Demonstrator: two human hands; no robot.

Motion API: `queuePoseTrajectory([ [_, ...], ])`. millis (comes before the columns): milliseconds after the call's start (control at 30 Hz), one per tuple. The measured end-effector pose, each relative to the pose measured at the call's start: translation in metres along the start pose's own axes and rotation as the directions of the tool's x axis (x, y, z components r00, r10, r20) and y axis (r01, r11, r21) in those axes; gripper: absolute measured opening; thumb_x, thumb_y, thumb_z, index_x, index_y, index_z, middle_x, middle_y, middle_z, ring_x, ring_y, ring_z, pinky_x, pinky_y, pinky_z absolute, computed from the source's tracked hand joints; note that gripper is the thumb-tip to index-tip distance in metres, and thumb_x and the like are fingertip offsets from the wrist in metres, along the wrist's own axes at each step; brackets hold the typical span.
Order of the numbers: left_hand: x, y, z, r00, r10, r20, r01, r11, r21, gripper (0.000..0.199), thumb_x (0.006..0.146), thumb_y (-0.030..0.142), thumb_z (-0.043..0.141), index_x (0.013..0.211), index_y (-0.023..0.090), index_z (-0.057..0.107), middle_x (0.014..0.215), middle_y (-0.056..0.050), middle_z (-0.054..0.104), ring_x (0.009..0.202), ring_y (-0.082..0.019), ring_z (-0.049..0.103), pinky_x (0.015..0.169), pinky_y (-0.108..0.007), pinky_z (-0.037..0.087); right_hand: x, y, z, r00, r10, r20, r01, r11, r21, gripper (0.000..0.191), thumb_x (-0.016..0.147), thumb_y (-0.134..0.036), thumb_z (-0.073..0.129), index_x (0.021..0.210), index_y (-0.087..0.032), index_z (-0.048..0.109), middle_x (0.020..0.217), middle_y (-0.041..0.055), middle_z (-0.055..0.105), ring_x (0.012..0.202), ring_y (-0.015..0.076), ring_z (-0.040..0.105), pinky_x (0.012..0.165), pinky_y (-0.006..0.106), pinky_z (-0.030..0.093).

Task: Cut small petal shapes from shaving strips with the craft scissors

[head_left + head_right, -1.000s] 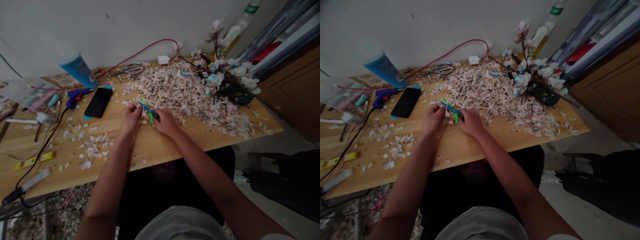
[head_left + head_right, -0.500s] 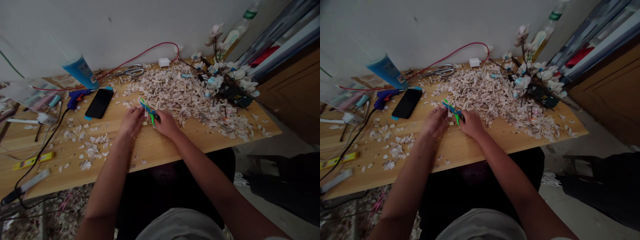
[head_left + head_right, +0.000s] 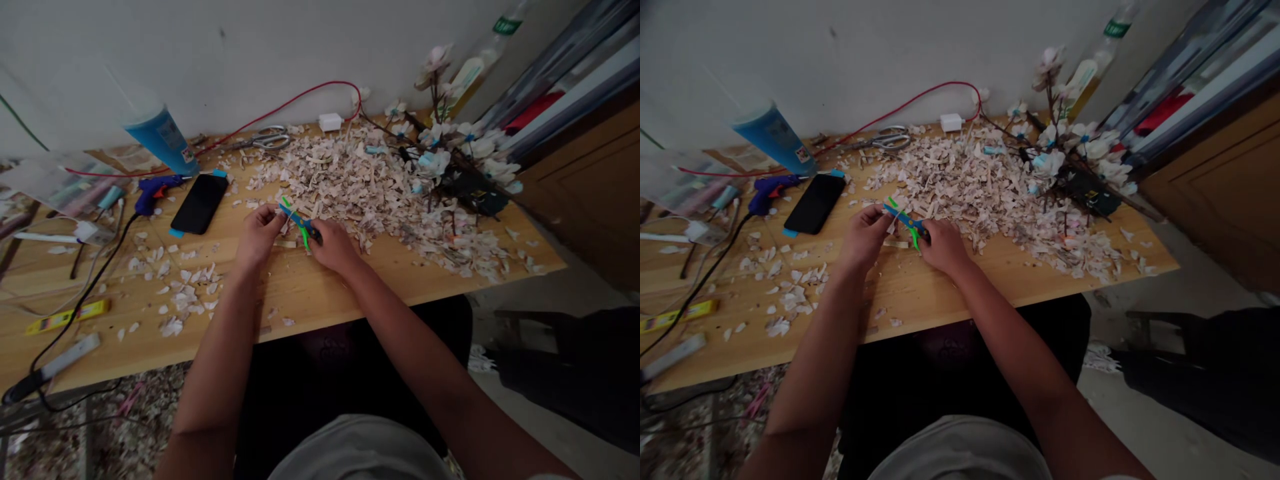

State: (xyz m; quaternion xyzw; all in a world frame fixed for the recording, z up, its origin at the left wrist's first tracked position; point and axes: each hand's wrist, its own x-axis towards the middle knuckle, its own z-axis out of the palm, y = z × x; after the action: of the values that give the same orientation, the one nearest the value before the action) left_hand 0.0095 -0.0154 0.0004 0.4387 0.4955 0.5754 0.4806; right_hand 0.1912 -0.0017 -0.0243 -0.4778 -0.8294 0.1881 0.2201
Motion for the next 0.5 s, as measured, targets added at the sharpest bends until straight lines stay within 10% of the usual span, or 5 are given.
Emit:
queuePoseTrajectory([
  [500,0.0016,0.0022,-0.0016,1.0,0.009,-0.019,-0.01,1.0,-0.013,0.017,0.078,0.031,0.078,0.077,0.017,0.068,0.066,0.002,0.063,0.053,-0.008,0.056,0.054,-0.02,0.049,-0.0003,-0.0038,-0.0042,1.0,-0.004,0.001,0.004,1.0,0.015,0.012,0.086,-0.025,0.059,0.095,-0.018,0.063,0.094,0.0087,0.068,0.091,0.0239,0.056,0.08,0.035,0.035],
])
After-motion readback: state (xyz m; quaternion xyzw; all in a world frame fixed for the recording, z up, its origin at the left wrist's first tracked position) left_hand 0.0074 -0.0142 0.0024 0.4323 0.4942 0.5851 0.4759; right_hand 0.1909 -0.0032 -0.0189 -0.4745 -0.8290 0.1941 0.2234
